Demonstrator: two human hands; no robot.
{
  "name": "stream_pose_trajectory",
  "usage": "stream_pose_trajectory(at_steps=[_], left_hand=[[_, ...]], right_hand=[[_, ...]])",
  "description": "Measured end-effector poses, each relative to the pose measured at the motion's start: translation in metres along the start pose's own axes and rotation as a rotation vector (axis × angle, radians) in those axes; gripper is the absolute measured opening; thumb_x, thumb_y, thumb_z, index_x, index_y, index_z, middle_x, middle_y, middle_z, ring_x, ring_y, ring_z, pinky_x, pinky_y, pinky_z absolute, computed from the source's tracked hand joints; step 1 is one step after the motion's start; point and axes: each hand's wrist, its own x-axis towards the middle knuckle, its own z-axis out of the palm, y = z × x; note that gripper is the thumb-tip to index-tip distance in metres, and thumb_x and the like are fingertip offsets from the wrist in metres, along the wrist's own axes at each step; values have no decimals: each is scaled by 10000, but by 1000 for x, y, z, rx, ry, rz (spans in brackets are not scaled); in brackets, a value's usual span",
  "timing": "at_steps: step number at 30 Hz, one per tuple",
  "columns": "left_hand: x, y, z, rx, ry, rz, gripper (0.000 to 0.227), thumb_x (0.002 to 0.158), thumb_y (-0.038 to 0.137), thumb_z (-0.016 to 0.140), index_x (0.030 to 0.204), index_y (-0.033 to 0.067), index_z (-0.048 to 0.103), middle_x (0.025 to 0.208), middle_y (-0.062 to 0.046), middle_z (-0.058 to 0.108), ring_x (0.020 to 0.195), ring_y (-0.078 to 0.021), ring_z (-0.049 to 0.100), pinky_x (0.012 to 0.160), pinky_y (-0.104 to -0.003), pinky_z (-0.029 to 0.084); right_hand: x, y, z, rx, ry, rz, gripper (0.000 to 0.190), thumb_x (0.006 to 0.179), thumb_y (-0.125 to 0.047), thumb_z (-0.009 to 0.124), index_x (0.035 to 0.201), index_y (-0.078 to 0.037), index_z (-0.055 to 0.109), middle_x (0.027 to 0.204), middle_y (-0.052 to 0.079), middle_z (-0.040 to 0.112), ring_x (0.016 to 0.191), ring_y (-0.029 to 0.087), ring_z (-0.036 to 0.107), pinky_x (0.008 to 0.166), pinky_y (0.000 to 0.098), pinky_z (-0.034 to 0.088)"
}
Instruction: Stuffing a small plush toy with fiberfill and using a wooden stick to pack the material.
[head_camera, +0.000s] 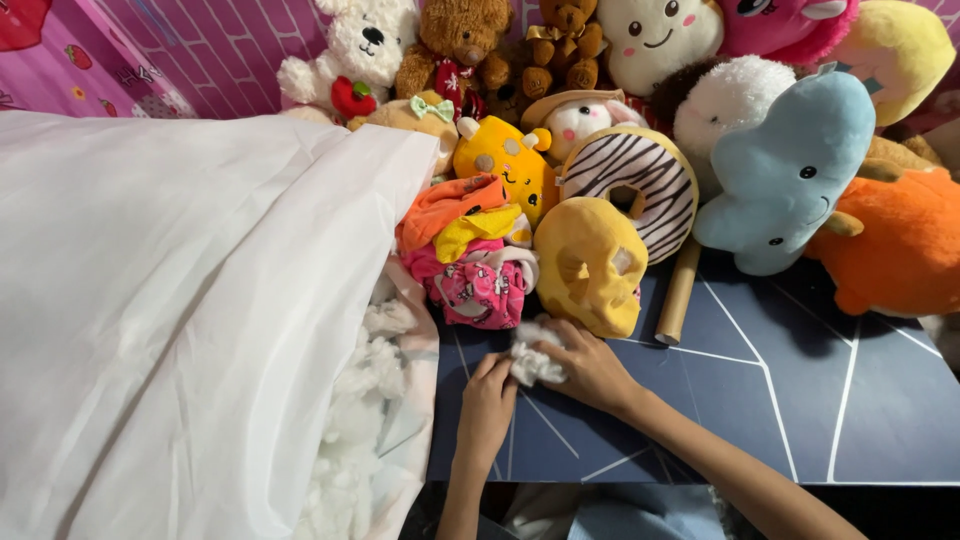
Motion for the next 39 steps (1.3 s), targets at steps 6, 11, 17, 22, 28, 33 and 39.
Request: stream_pose_trajectory(at_steps=[6, 11, 17, 22, 28, 33, 39], left_hand=[[3, 25, -5, -89, -43, 13, 338, 912, 27, 569, 1245, 53, 623, 1257, -58, 616, 1107, -280, 655, 905, -405, 506], [16, 61, -4, -258, 112, 334, 362, 924, 55, 617, 1285, 61, 596, 1210, -105, 602, 1150, -301, 633, 975, -409, 514], [59, 98, 18, -493, 143, 432, 461, 934, 6, 504, 1380, 78, 600, 1230, -102, 578, 1014, -230, 683, 858, -368, 591], [103, 106, 43, -226, 264, 334, 310, 971, 313, 641, 1171, 111, 515, 1000, -40, 504, 873, -197, 641, 688, -322, 593], [127, 95, 59, 34, 274, 364, 210, 930, 106, 615, 972, 138, 412, 885, -45, 458, 787, -271, 645, 612, -371, 603], [136, 88, 62, 29, 335, 352, 168, 881, 114, 584, 930, 164, 431, 813, -62, 520, 732, -310, 680, 607, -420, 606], [140, 80, 62, 64, 323, 388, 138, 907, 133, 587, 978, 176, 476, 855, -55, 590, 754, -282, 726, 618, -385, 621]], right_hand=[[-13, -3, -12, 187, 116, -37, 378, 875, -232, 812, 1153, -72, 611, 1291, 200, 563, 1027, 356, 690, 810, 424, 584], [-9, -7, -62, 232, 417, -52, 339, 893, -294, 758, 1036, -2, 661, 1134, 205, 610, 956, 315, 681, 781, 376, 578], [-36, 59, -96, 144, 901, 169, 337, 853, -314, 827, 917, -28, 661, 960, 165, 673, 754, 274, 630, 685, 363, 518], [-49, 111, -91, 183, 1001, 390, 271, 944, -79, 785, 1123, 54, 632, 1035, 250, 663, 917, 310, 633, 872, 488, 488], [-46, 114, -71, 91, 731, 551, 378, 842, -183, 851, 1119, 2, 674, 1078, 209, 696, 1080, 419, 650, 1096, 544, 380], [-20, 84, -106, 248, 528, 641, 532, 863, -257, 765, 1336, -65, 618, 1444, 142, 538, 1307, 433, 526, 1064, 631, 406], [0, 51, -152, 351, 311, 616, 972, 834, -311, 792, 1637, -169, 262, 1554, 239, 412, 1444, 435, 379, 1146, 646, 269]])
